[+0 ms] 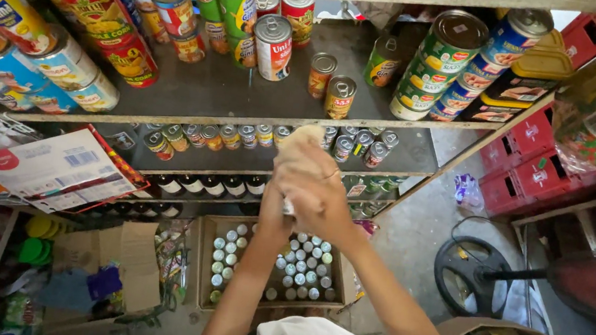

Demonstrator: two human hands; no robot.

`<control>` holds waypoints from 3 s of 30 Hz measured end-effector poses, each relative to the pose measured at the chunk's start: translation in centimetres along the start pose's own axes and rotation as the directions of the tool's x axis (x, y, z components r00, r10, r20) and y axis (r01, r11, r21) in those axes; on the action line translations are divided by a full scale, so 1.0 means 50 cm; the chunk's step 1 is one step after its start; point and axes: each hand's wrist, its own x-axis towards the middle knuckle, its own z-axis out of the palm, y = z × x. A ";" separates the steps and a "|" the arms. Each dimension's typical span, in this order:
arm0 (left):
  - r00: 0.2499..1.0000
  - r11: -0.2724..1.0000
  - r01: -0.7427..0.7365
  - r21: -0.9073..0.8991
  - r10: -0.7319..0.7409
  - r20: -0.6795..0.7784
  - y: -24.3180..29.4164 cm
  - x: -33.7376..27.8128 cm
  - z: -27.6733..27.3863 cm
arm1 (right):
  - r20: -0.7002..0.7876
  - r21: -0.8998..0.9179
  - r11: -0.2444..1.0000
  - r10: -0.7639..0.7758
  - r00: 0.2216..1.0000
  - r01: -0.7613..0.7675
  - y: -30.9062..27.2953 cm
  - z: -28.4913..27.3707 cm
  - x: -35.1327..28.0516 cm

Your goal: Cleaning and organizing canned food items on store shelves and into boxes.

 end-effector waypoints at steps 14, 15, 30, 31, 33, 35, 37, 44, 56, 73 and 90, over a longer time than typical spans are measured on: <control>1.000 1.000 0.016 0.025 -0.016 0.008 0.011 0.001 -0.007 | -0.075 0.087 0.996 -0.016 0.997 0.022 -0.026 -0.002 -0.048; 1.000 0.993 -0.023 0.119 0.023 0.000 -0.011 0.010 -0.027 | -0.088 0.089 0.995 -0.043 0.995 0.050 -0.034 -0.011 -0.029; 0.995 0.998 -0.064 0.010 0.063 0.081 -0.039 0.068 -0.059 | -0.049 0.113 0.990 0.090 0.995 -0.084 0.009 0.001 -0.095; 0.995 0.998 -0.061 0.010 0.060 0.079 -0.043 0.069 -0.058 | -0.049 0.114 0.990 0.093 0.994 -0.087 0.017 -0.004 -0.082; 0.976 0.978 0.089 -0.187 -0.049 0.210 -0.051 0.076 -0.052 | -0.097 0.202 0.952 0.253 0.963 -0.229 0.037 -0.014 -0.054; 0.968 0.954 0.102 -0.280 -0.031 0.248 -0.051 0.078 -0.035 | -0.148 0.180 0.963 0.230 0.962 -0.203 0.073 -0.012 -0.051; 0.961 0.920 0.114 -0.374 -0.006 0.277 -0.047 0.082 -0.019 | -0.192 0.161 0.971 0.206 0.959 -0.176 0.097 -0.007 -0.056; 0.952 0.912 0.111 -0.395 0.016 0.306 0.005 0.123 -0.002 | -0.122 -0.112 0.980 0.149 0.981 -0.163 0.153 -0.045 -0.057; 0.968 0.970 -0.025 -0.240 0.084 0.237 0.010 0.137 0.000 | -0.190 -0.673 0.703 0.138 0.972 -0.231 0.484 -0.064 0.079; 0.193 0.111 -0.978 0.178 0.815 0.547 0.479 -0.013 0.340 | -0.066 -0.007 0.996 -0.089 0.994 0.089 -0.106 -0.158 0.479; 0.093 -0.211 -0.879 0.427 0.803 0.588 0.653 0.124 0.451 | -0.186 -0.177 0.974 -0.172 0.967 0.139 -0.053 -0.105 0.646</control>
